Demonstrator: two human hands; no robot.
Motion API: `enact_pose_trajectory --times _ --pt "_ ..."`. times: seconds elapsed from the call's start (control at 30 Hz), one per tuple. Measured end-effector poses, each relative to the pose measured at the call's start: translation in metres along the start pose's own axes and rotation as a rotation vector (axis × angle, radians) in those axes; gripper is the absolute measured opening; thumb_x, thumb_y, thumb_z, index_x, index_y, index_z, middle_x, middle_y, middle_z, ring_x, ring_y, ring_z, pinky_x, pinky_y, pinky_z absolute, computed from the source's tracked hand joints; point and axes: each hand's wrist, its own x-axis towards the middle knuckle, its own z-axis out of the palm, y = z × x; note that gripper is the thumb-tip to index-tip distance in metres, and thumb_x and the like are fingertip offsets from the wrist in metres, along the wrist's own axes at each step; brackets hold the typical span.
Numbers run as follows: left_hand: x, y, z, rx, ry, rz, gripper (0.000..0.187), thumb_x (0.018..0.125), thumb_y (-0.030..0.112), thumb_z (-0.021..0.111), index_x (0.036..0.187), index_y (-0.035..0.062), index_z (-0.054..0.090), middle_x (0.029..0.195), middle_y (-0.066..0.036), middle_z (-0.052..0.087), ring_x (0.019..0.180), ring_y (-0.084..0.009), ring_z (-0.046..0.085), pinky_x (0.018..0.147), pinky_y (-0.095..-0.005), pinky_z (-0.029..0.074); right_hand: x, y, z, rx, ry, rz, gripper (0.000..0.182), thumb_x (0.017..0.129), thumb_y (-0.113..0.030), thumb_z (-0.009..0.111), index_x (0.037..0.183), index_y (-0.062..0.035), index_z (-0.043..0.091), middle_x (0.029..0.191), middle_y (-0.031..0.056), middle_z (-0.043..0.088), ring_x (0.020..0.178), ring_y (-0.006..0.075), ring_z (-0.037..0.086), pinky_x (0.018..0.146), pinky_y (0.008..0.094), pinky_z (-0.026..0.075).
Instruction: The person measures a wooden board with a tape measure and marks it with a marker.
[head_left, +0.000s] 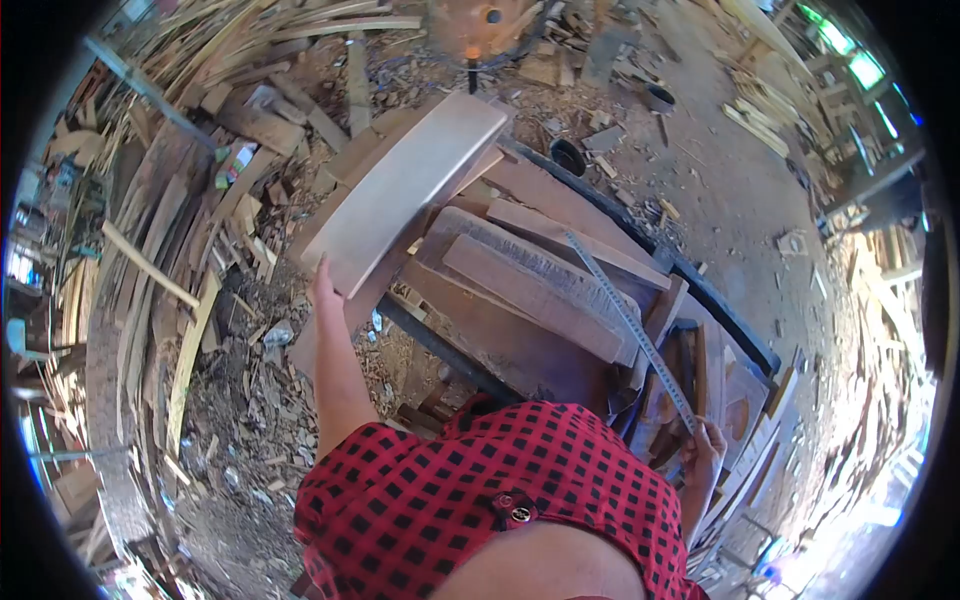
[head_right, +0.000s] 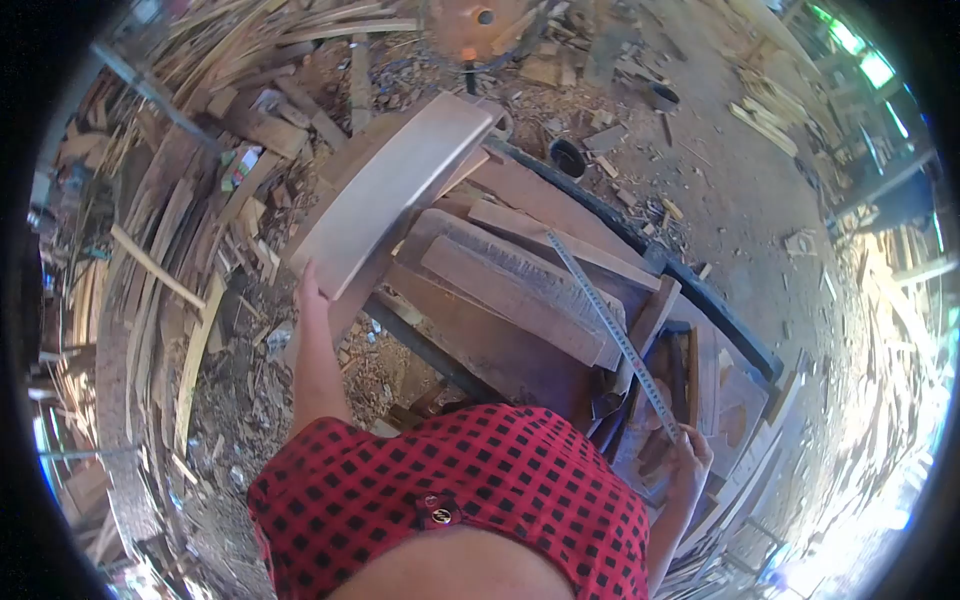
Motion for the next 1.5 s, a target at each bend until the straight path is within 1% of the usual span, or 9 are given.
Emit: enact_pose_trajectory --times 0.07,0.13,0.4,0.63,0.9,1.0,1.13,1.2,1.5 --pt "0.000 -0.001 0.001 -0.009 -0.014 0.041 0.056 0.075 0.037 0.074 0.120 0.0100 0.054 0.114 -0.011 0.061 0.101 -0.0295 0.061 0.080 -0.0463 0.053 -0.005 -0.007 0.007 0.069 -0.013 0.031 0.020 0.090 -0.011 0.058 0.106 0.0012 0.060 0.062 -0.0001 0.052 0.046 0.0065 0.047 0.040 0.0181 0.037" --pt "-0.014 0.014 0.000 -0.146 -0.292 -0.013 0.061 0.074 0.036 0.075 0.124 0.0092 0.052 0.117 -0.011 0.060 0.104 -0.0312 0.059 0.085 -0.0490 0.050 -0.008 -0.013 0.012 0.063 0.000 0.035 0.022 0.090 -0.011 0.058 0.108 0.0019 0.060 0.064 0.0004 0.053 0.048 0.0072 0.048 0.042 0.0189 0.039" --pt "-0.039 0.052 0.015 -0.199 -0.432 0.166 0.057 0.085 0.037 0.064 0.129 0.0053 0.048 0.126 -0.012 0.055 0.112 -0.0331 0.054 0.094 -0.0513 0.044 -0.003 0.011 0.013 0.233 0.048 -0.006 0.027 0.091 -0.014 0.054 0.111 0.0035 0.059 0.070 0.0044 0.057 0.053 0.0143 0.055 0.049 0.0287 0.046" --pt "-0.101 0.121 0.071 -0.019 -0.524 0.410 0.056 0.086 0.039 0.061 0.124 -0.0001 0.050 0.121 -0.014 0.055 0.107 -0.0292 0.056 0.092 -0.0433 0.045 0.004 0.012 0.004 0.500 0.267 -0.103 0.024 0.092 -0.020 0.057 0.102 0.0014 0.060 0.069 0.0070 0.059 0.056 0.0139 0.055 0.050 0.0262 0.045" --pt "-0.153 0.117 0.072 0.213 -0.715 0.725 0.047 0.094 0.032 0.047 0.124 -0.0035 0.050 0.125 -0.016 0.053 0.112 -0.0286 0.053 0.097 -0.0398 0.043 -0.014 -0.002 -0.076 0.899 0.537 -0.445 0.019 0.091 -0.026 0.060 0.088 -0.0078 0.058 0.066 0.0041 0.055 0.056 0.0131 0.051 0.051 0.0257 0.043" --pt "-0.158 0.098 0.087 0.161 -0.843 0.567 0.051 0.090 0.034 0.053 0.129 0.0024 0.046 0.124 -0.015 0.053 0.112 -0.0310 0.054 0.094 -0.0464 0.045 -0.024 -0.008 -0.092 0.927 0.563 -0.527 0.023 0.093 -0.031 0.057 0.087 -0.0087 0.056 0.064 0.0042 0.053 0.054 0.0145 0.049 0.051 0.0271 0.041" --pt "-0.218 0.031 0.141 0.203 -1.066 0.022 0.051 0.091 0.035 0.052 0.128 0.0006 0.046 0.122 -0.014 0.054 0.109 -0.0293 0.056 0.091 -0.0432 0.047 -0.033 -0.015 -0.090 0.938 0.542 -0.565 0.028 0.094 -0.035 0.054 0.087 -0.0087 0.056 0.063 0.0038 0.052 0.052 0.0150 0.049 0.049 0.0290 0.039" --pt "-0.272 0.006 0.157 0.283 -1.118 -0.044 0.051 0.090 0.037 0.056 0.126 0.0015 0.047 0.119 -0.013 0.056 0.107 -0.0272 0.057 0.090 -0.0412 0.048 -0.037 -0.018 -0.085 0.958 0.556 -0.567 0.028 0.093 -0.036 0.055 0.086 -0.0089 0.055 0.063 0.0035 0.051 0.052 0.0148 0.049 0.048 0.0291 0.039" --pt "-0.252 -0.110 0.193 0.452 -1.230 -0.453 0.052 0.085 0.034 0.064 0.123 0.0015 0.049 0.114 -0.011 0.059 0.101 -0.0258 0.059 0.085 -0.0400 0.050 -0.035 0.008 -0.087 0.926 0.451 -0.418 0.029 0.092 -0.039 0.056 0.080 -0.0125 0.053 0.059 0.0010 0.050 0.047 0.0133 0.046 0.046 0.0279 0.036"
